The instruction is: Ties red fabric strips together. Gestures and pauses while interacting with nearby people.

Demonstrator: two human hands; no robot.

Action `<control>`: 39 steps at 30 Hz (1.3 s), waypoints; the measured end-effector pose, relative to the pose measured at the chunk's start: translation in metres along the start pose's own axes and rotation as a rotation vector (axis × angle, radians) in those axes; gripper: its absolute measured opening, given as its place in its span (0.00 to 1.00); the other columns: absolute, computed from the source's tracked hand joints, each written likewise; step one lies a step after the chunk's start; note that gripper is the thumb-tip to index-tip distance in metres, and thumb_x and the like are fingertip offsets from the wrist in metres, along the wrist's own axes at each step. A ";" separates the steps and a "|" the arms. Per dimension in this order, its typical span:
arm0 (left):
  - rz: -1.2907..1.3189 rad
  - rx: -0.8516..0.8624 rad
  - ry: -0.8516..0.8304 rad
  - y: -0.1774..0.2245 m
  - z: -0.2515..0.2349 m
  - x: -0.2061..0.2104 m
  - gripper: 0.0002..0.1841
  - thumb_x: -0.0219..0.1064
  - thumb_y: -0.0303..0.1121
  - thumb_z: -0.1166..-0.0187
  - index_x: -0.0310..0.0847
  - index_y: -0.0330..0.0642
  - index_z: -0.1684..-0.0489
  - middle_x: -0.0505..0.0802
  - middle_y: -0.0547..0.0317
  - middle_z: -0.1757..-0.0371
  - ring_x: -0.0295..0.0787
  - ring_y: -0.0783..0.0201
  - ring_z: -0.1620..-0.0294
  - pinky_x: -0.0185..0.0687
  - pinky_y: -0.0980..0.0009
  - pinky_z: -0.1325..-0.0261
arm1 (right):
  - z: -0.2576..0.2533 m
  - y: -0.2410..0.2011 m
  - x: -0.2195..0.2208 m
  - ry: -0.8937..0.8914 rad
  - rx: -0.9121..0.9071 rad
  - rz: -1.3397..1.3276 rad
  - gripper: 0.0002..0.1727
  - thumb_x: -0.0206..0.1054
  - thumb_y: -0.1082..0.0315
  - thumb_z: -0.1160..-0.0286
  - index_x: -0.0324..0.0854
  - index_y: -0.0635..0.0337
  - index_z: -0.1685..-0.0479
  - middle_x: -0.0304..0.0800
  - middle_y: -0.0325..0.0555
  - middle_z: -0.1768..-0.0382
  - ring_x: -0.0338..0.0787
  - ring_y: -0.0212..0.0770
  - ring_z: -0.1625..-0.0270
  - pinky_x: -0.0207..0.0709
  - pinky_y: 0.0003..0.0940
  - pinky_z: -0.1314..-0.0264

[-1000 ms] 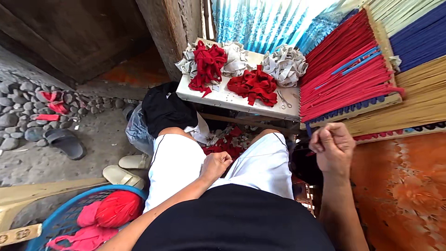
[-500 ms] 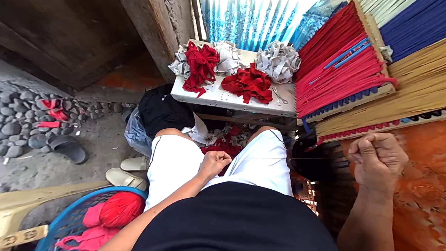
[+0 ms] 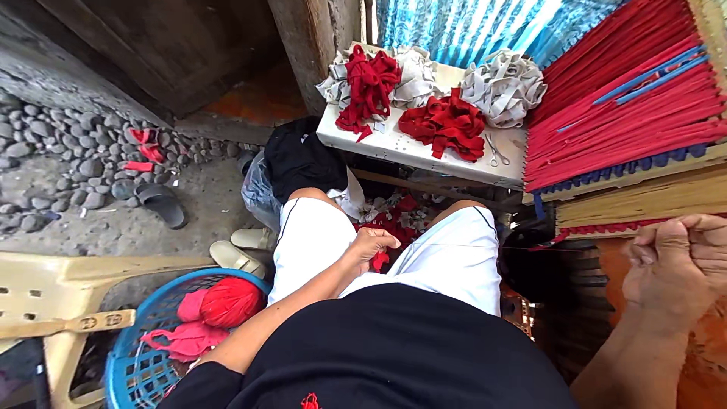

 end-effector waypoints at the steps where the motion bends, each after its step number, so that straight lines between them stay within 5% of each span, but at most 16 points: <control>1: 0.066 -0.048 -0.004 -0.001 0.001 -0.001 0.08 0.73 0.18 0.31 0.84 0.37 0.78 0.78 0.66 0.88 0.68 0.75 0.88 0.70 0.79 0.80 | -0.001 0.003 0.004 -0.011 0.009 0.014 0.07 0.55 0.68 0.13 0.76 0.41 0.52 0.81 0.25 0.73 0.75 0.24 0.80 0.70 0.18 0.79; 5: 0.202 -0.128 -0.035 -0.001 0.002 -0.002 0.06 0.71 0.22 0.27 0.85 0.39 0.74 0.75 0.68 0.88 0.65 0.76 0.90 0.69 0.80 0.83 | 0.005 0.019 0.026 -0.047 0.079 0.005 0.07 0.56 0.68 0.13 0.78 0.43 0.52 0.82 0.26 0.72 0.76 0.25 0.79 0.72 0.21 0.77; 9: 0.284 -0.106 -0.017 0.002 0.006 -0.001 0.09 0.66 0.32 0.17 0.88 0.36 0.65 0.71 0.70 0.90 0.63 0.77 0.93 0.67 0.82 0.86 | 0.014 0.029 0.052 -0.070 0.158 -0.082 0.08 0.48 0.67 0.09 0.73 0.47 0.50 0.93 0.33 0.68 0.89 0.32 0.76 0.86 0.28 0.72; 11: 0.258 -0.017 0.028 0.005 0.004 -0.003 0.18 0.57 0.41 0.09 0.87 0.36 0.59 0.70 0.70 0.90 0.63 0.76 0.92 0.69 0.81 0.85 | 0.023 0.036 0.082 -0.145 0.228 -0.129 0.08 0.49 0.63 0.08 0.73 0.44 0.52 0.85 0.29 0.76 0.85 0.32 0.78 0.85 0.31 0.72; 14: 0.132 0.183 0.101 0.012 0.003 -0.007 0.31 0.43 0.51 0.04 0.88 0.36 0.55 0.72 0.67 0.90 0.64 0.73 0.91 0.70 0.77 0.82 | 0.058 0.054 0.150 -0.413 0.338 -0.096 0.06 0.53 0.61 0.13 0.74 0.50 0.51 0.71 0.31 0.81 0.74 0.32 0.81 0.76 0.35 0.75; 18: -0.006 0.310 0.133 0.015 0.006 -0.010 0.37 0.32 0.55 0.05 0.87 0.39 0.48 0.80 0.66 0.85 0.69 0.73 0.88 0.70 0.77 0.80 | 0.108 0.053 0.243 -0.875 0.392 -0.050 0.11 0.61 0.62 0.14 0.79 0.61 0.48 0.79 0.34 0.79 0.75 0.28 0.79 0.73 0.29 0.73; 21: 0.001 0.314 0.143 0.018 0.007 -0.011 0.38 0.28 0.55 0.05 0.86 0.37 0.46 0.83 0.63 0.82 0.73 0.72 0.86 0.71 0.78 0.79 | 0.125 0.054 0.282 -1.018 0.357 -0.010 0.19 0.69 0.53 0.21 0.81 0.61 0.48 0.72 0.30 0.82 0.68 0.25 0.80 0.65 0.24 0.73; 24: 0.025 0.293 0.144 0.017 0.007 -0.013 0.38 0.28 0.55 0.05 0.85 0.36 0.47 0.84 0.62 0.81 0.74 0.71 0.84 0.73 0.77 0.77 | 0.131 0.059 0.296 -1.019 0.342 0.082 0.20 0.70 0.49 0.24 0.82 0.58 0.50 0.73 0.31 0.81 0.69 0.26 0.79 0.67 0.26 0.72; 31: 0.006 0.265 0.053 0.016 0.010 -0.006 0.38 0.29 0.56 0.05 0.84 0.37 0.46 0.84 0.62 0.79 0.77 0.71 0.83 0.77 0.77 0.76 | 0.124 0.063 0.295 -0.872 0.388 -0.111 0.07 0.69 0.66 0.21 0.85 0.60 0.63 0.76 0.31 0.84 0.70 0.24 0.82 0.64 0.22 0.77; 39: -0.119 0.314 -0.061 0.018 0.009 0.001 0.14 0.64 0.43 0.12 0.89 0.42 0.53 0.89 0.65 0.71 0.78 0.76 0.76 0.74 0.80 0.71 | 0.129 0.073 0.287 -0.726 0.789 -0.486 0.04 0.68 0.73 0.21 0.83 0.62 0.64 0.74 0.35 0.86 0.67 0.25 0.86 0.63 0.21 0.82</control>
Point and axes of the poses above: each hand's wrist, its own z-axis away from the middle knuckle, its own x-axis out of the palm, y = z × x, the point moved 6 cm from there along -z, towards the middle knuckle
